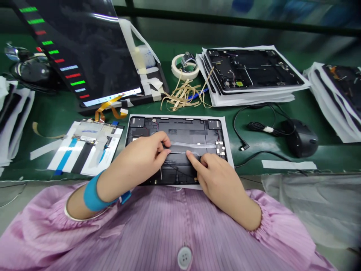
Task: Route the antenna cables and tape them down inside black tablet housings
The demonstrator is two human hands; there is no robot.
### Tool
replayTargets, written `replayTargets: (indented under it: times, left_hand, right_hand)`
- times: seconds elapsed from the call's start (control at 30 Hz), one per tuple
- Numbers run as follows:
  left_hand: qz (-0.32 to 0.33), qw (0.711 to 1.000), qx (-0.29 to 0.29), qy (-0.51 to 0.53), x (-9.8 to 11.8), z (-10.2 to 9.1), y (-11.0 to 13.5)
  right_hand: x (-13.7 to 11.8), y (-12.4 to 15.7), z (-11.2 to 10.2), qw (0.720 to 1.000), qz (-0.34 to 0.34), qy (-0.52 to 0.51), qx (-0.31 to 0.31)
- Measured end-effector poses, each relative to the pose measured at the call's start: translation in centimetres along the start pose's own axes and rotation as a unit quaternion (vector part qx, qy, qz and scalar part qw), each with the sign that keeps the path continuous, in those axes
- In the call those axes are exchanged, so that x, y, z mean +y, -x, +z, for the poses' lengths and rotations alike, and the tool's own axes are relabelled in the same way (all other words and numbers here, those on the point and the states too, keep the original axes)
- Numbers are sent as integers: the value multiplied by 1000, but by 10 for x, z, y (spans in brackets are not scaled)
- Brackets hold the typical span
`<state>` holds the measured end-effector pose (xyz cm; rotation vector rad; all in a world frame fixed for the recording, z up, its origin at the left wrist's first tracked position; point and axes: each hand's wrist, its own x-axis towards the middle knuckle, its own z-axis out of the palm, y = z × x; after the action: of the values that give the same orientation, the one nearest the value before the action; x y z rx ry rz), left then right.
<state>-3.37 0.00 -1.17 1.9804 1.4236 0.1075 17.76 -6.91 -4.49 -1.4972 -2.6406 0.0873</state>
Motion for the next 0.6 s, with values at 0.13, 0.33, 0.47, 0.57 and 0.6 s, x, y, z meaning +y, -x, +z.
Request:
replayTargets:
  times: [0.13,0.33,0.47,0.57,0.6]
  left_hand:
    - [-5,1000,6,24,-8,2,1]
    - [-4,999,22,35,-15,2,4]
    - [-8,998,30,50,-21,2,7]
    - [-6,997,40,62,-26,2,9]
    - [-4,997,44,64,-27,2,10]
  right_hand:
    - [-1,-1,-1,1000,-4,13,8]
    - [-6,-7,-1,1000,-16,21,-4]
    - [-10,-14,-2,999,-28,25,-6]
    - [-13,-19,-2,999,-35,29,-8]
    - [-14,-21,-1,999,-38,30,-9]
